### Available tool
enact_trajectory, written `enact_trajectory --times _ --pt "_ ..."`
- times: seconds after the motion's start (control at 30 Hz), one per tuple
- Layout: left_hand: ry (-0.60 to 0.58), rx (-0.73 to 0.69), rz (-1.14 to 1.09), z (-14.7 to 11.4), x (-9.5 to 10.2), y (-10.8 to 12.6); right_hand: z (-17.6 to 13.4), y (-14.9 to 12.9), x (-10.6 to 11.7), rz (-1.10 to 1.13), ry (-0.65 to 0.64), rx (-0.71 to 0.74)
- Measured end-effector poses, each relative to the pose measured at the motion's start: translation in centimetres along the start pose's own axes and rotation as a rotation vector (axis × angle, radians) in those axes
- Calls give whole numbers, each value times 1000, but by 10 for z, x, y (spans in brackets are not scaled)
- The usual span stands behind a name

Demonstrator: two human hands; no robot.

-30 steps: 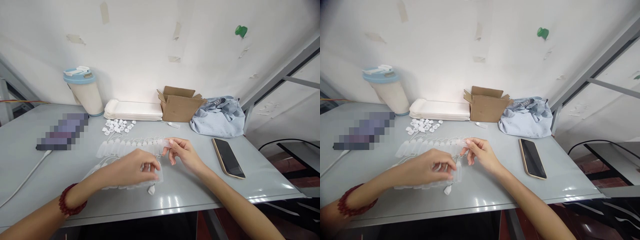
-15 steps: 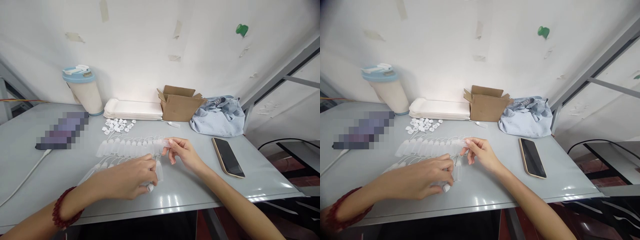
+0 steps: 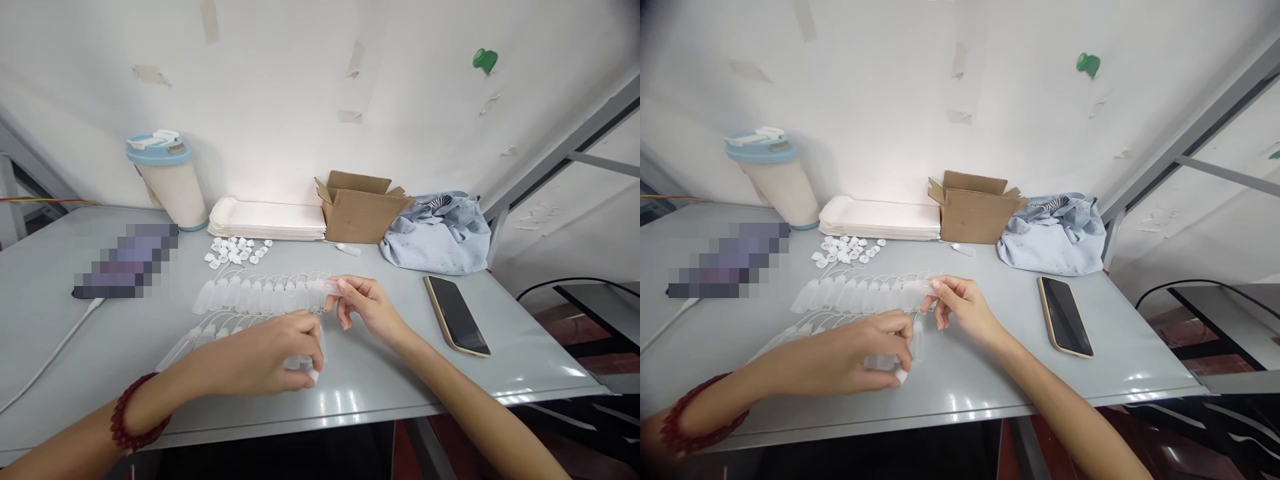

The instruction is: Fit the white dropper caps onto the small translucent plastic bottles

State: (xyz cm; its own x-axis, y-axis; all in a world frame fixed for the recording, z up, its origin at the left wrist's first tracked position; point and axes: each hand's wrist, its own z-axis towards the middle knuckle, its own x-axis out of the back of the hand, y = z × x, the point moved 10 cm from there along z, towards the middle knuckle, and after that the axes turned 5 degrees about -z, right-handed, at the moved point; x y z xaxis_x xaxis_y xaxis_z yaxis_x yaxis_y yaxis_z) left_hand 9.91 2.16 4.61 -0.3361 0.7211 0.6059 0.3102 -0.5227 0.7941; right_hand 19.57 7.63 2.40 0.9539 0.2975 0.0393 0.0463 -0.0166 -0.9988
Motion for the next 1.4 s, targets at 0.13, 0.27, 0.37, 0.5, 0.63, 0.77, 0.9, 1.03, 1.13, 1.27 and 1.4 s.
enact_trajectory --times 0.13,0.27,0.37,0.5,0.63,0.77,0.9,1.03,1.13,1.27,1.4 --pt "157 66 -102 3 24 -6 0 -2 0 16 0 14" --pt "370 189 -229 1 48 -28 -1 -2 0 23 0 14" --pt "474 282 -325 -2 57 -46 -1 -2 0 34 0 10" --pt "559 363 -405 -7 62 -56 -1 0 -3 50 -26 2" --pt "617 336 -398 -7 65 -52 0 3 -6 58 -44 -18" --pt "600 315 -319 -7 65 -48 0 5 -5 43 -18 -28" --pt "364 287 -293 -1 48 -38 0 4 -4 28 -11 -18" --pt "25 156 -187 3 12 -14 0 3 -2 18 -2 -10" --pt "-108 61 -41 1 -11 -1 1 4 -1 27 -1 -11" --pt "-160 -2 178 -1 -29 4 1 5 -1 34 -5 -9" --pt "-168 -36 386 -1 -38 3 1 5 -2 25 -11 -15"
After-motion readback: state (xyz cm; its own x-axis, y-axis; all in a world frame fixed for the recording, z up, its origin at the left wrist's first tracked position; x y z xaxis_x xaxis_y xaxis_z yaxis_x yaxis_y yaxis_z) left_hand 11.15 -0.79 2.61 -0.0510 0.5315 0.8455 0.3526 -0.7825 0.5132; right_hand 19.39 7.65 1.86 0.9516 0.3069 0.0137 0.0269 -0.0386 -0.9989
